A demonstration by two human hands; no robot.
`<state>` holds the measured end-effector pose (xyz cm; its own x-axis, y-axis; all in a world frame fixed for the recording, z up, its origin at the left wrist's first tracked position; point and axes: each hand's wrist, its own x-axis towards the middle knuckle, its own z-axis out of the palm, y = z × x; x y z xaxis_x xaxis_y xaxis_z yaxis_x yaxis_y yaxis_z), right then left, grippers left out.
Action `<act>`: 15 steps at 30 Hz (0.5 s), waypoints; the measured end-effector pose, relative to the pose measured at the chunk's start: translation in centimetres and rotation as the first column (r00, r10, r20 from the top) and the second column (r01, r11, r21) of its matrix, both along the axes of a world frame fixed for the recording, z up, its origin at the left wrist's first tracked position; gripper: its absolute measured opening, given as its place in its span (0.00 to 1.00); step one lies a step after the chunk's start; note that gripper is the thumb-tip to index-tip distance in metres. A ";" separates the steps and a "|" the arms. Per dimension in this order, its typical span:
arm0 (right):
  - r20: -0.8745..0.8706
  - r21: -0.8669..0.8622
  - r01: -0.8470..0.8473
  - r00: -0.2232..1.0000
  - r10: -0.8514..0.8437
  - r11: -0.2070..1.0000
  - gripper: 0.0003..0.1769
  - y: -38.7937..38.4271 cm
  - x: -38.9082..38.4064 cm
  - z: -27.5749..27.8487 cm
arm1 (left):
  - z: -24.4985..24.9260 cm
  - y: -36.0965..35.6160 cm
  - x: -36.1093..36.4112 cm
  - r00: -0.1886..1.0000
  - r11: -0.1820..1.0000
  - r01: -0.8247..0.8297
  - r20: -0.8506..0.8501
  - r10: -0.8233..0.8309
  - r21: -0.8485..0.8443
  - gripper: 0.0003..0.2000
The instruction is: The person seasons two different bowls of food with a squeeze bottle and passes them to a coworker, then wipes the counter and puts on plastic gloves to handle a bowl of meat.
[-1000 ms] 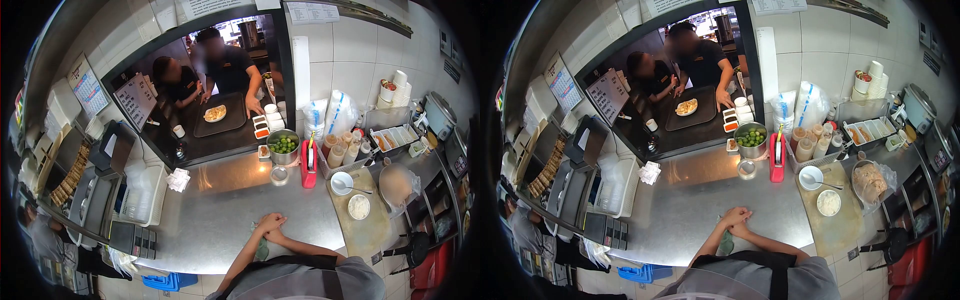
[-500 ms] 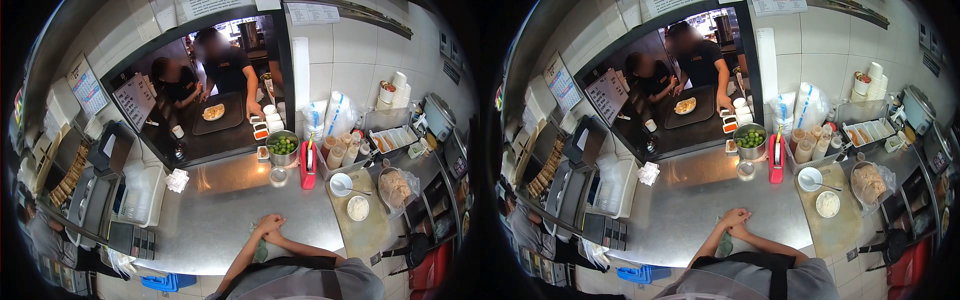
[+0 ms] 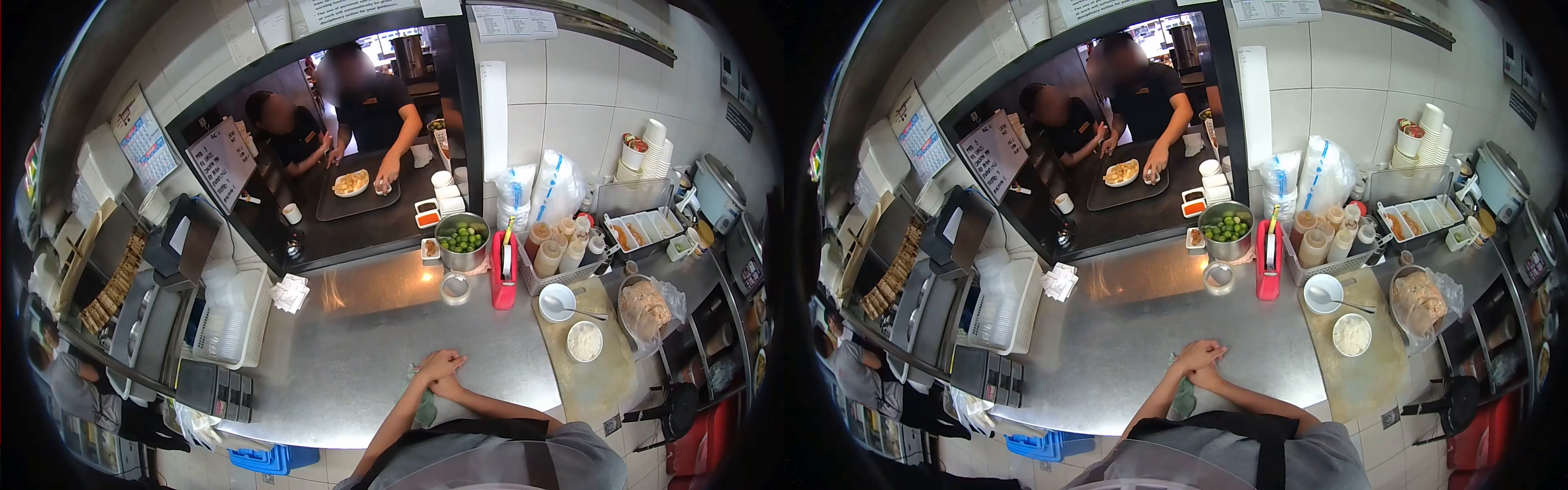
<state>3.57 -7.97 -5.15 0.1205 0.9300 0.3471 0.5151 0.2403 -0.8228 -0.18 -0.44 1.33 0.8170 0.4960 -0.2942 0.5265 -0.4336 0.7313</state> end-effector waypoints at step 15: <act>-0.006 0.009 -0.022 1.000 0.022 1.000 0.22 0.2 0.0 -1.2 | -1.5 0.3 0.0 1.000 1.000 -0.004 -0.021 0.004 0.012 0.19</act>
<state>3.54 -7.76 -6.31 0.1026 0.9293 0.3548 0.5045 0.2587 -0.8237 -0.13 -0.12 -0.12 0.8089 0.5025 -0.3053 0.5433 -0.4400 0.7150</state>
